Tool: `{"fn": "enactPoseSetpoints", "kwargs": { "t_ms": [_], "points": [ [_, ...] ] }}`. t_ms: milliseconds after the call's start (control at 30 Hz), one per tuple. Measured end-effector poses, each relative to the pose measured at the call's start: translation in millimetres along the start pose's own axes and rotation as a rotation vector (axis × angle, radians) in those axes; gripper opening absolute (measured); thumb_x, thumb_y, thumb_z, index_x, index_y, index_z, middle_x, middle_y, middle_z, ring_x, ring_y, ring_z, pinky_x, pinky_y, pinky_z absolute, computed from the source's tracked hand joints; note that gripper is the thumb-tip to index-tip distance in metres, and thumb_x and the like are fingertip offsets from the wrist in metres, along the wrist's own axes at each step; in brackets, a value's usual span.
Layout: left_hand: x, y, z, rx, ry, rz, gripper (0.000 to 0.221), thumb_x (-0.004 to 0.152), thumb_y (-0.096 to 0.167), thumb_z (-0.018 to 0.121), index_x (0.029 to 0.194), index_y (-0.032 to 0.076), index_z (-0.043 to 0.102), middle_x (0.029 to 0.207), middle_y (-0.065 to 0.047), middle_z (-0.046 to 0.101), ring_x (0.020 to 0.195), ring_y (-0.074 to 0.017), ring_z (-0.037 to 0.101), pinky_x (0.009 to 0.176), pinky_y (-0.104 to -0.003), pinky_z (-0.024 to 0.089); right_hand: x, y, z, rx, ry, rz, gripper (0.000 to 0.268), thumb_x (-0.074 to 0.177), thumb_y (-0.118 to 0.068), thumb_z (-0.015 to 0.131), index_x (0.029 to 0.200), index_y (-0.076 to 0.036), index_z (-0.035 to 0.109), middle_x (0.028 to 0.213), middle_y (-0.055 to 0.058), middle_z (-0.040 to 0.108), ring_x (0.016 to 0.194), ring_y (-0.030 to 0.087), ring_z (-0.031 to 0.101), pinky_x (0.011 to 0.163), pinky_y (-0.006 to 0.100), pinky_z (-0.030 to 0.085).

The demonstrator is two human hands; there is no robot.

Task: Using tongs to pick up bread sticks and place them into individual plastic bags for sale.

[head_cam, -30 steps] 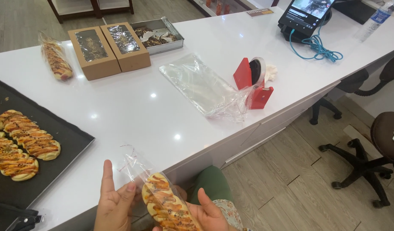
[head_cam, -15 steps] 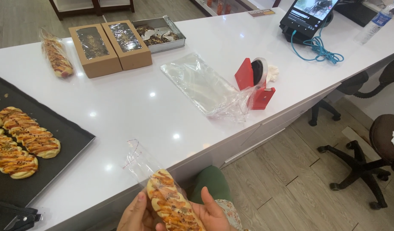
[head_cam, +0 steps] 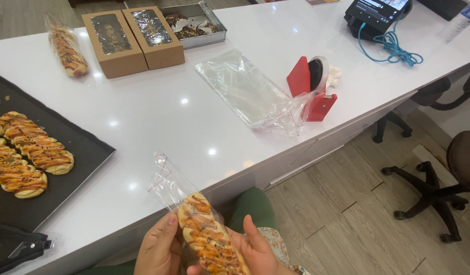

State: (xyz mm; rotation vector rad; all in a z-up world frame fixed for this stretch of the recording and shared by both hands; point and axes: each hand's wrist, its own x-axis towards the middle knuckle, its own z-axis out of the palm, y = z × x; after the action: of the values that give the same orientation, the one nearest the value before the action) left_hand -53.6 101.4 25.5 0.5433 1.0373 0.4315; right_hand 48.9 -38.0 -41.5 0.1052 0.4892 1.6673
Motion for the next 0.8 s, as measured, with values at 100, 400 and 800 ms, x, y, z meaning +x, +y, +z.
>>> {"fn": "enactPoseSetpoints", "kwargs": {
  "t_ms": [100,400,800],
  "points": [
    [12.9,-12.0,-9.8,-0.004,0.002,-0.028,0.047,0.094,0.021,0.042,0.123,-0.011,0.062,0.111,-0.029,0.067,0.102,-0.0369,0.060,0.088,-0.044,0.044,1.7,-2.4,-2.1,0.016,-0.002,-0.011,0.097,0.079,-0.067,0.040,0.155,-0.014,0.011,0.153,0.022,0.017,0.127,0.054,0.029,0.112,0.063,0.028],
    [26.2,-33.3,-40.3,-0.055,-0.253,0.070,0.051,0.091,0.036,0.043,0.114,-0.004,0.066,0.100,-0.017,0.068,0.091,-0.0272,0.063,0.079,-0.039,0.052,10.5,10.8,-9.5,-0.376,-0.111,-0.155,0.092,0.085,-0.064,0.036,0.153,-0.007,0.013,0.146,0.022,0.030,0.121,0.046,0.044,0.090,0.064,0.047],
    [32.0,4.3,-37.3,0.207,-0.343,0.209,0.049,0.087,0.039,0.047,0.099,-0.002,0.069,0.100,-0.015,0.075,0.089,-0.0248,0.070,0.079,-0.035,0.055,9.2,6.1,-20.6,-0.403,-0.055,-0.082,0.091,0.083,-0.067,0.034,0.152,-0.010,0.016,0.147,0.021,0.030,0.127,0.048,0.038,0.091,0.066,0.046]
  ]
}}
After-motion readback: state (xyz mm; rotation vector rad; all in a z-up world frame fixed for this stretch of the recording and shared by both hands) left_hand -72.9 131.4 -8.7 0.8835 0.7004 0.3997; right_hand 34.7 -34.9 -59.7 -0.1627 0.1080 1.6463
